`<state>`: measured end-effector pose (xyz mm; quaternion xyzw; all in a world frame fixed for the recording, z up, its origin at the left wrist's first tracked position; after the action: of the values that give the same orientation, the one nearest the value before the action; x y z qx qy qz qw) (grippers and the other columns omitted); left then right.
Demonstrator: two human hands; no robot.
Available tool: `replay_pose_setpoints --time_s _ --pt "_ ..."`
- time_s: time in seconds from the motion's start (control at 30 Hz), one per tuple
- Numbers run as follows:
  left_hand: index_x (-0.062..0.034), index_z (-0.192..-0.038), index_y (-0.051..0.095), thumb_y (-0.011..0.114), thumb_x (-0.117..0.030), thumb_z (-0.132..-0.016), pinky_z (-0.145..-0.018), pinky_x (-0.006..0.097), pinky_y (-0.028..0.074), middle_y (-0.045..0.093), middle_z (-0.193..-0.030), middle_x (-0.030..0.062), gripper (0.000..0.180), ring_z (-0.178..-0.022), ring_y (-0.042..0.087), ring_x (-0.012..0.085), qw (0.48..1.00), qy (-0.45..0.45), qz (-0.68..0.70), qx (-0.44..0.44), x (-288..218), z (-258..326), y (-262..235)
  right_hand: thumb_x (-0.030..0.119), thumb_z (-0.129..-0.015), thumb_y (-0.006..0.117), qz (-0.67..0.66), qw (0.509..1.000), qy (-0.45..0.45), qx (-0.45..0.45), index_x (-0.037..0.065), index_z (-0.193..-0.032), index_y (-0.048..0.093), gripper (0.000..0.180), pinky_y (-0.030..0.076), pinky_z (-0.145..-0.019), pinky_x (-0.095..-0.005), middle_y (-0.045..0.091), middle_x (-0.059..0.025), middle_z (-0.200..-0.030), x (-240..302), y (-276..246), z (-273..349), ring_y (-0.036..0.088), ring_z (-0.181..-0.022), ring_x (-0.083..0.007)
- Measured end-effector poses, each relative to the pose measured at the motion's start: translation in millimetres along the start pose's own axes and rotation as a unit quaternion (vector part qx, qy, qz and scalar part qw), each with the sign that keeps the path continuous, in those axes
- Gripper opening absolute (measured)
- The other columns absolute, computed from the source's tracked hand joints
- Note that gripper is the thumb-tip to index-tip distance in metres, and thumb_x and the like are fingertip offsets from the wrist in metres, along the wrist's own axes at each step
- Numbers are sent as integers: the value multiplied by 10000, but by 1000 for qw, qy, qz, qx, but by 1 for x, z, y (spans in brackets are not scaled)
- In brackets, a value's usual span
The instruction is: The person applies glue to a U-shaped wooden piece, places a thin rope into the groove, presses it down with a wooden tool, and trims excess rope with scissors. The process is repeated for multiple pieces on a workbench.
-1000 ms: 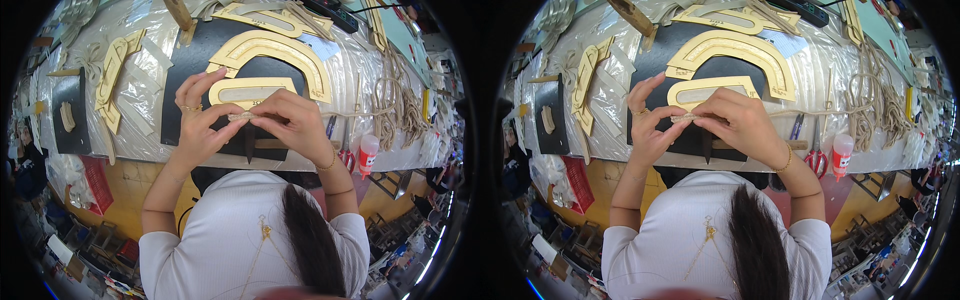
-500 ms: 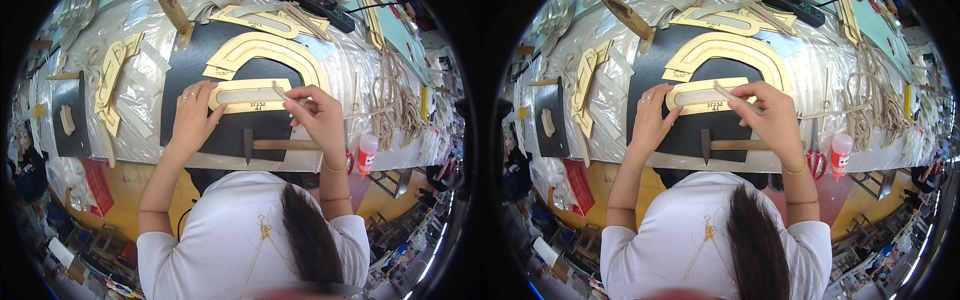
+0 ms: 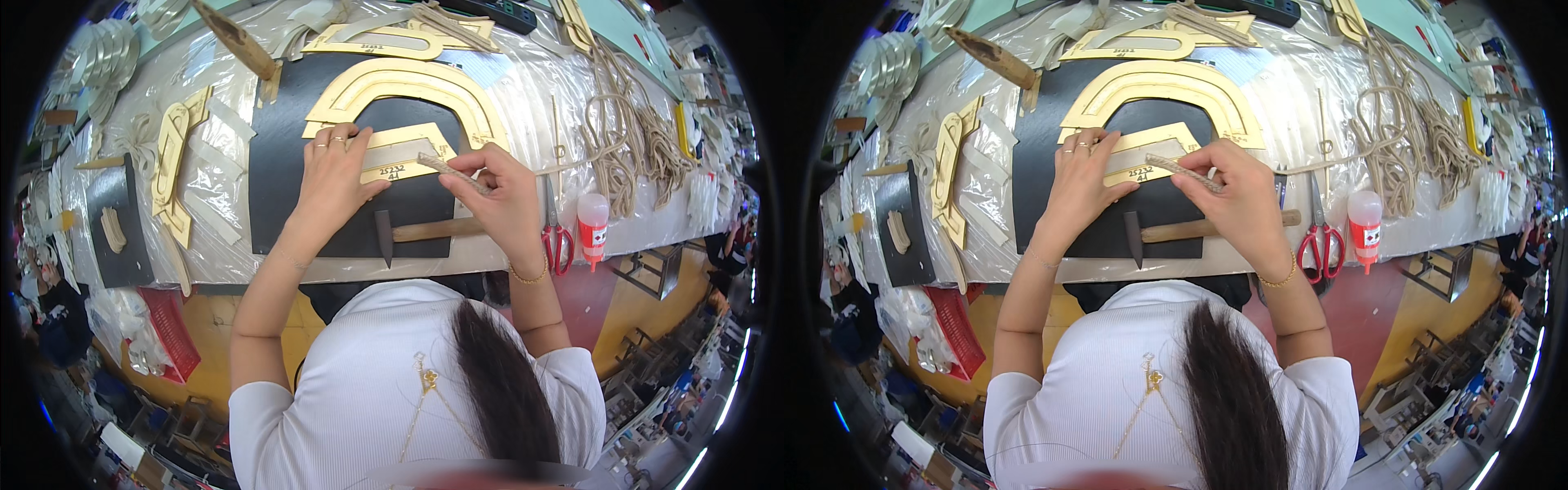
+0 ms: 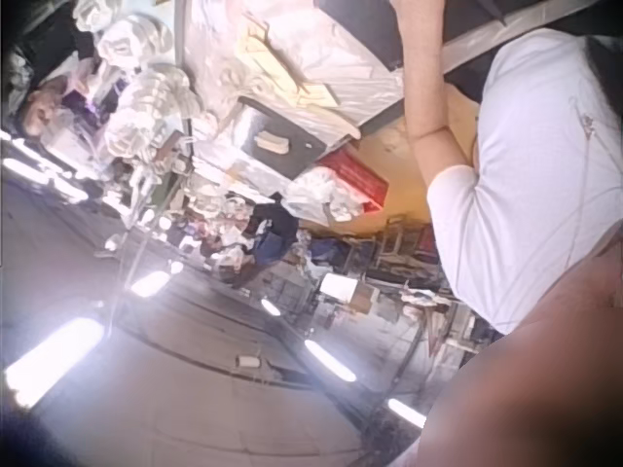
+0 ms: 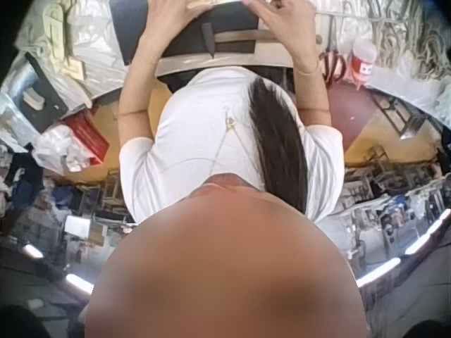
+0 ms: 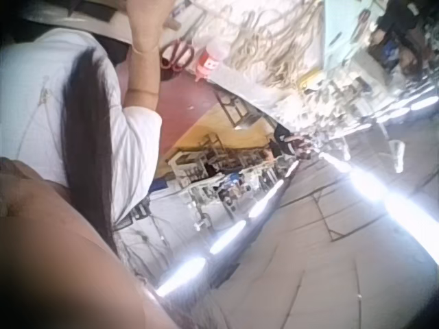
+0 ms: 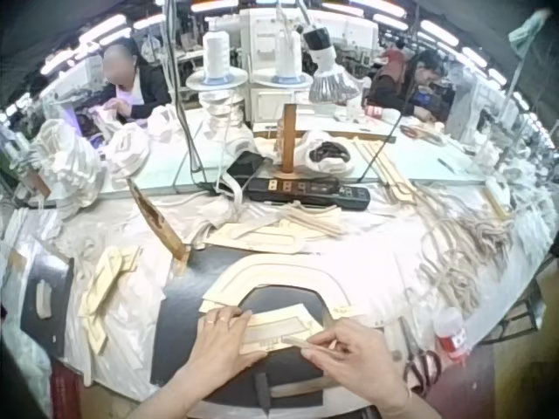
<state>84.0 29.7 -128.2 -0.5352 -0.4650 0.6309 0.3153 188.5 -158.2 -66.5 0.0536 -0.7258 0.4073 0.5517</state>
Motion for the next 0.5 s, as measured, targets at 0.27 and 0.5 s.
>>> replay_pose_setpoints --time_s 0.27,0.5 --pt "-50 -1304 565 898 -337 -679 -974 435 386 549 -1239 121 764 -1150 511 314 998 -55 0 -4 0 17 1 97 -785 838 -33 999 -21 11 25 -913 740 176 347 -540 -211 647 13 -768 12 4 1 438 -607 -38" --pt "-54 -1301 556 899 -351 -676 -964 434 381 545 -1205 118 772 -1115 513 312 998 -59 0 -35 3 25 4 105 -785 840 -34 999 -35 13 28 -904 742 172 352 -538 -214 657 8 -761 19 5 0 449 -598 -41"
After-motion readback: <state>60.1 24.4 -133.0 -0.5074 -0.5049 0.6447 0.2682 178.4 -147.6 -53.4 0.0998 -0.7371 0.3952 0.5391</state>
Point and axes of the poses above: each hand's wrist, its own z-axis away from the middle knuckle, its own y-axis out of the palm, x = y × z, the point moved 4 cm from there along -z, towards the middle knuckle
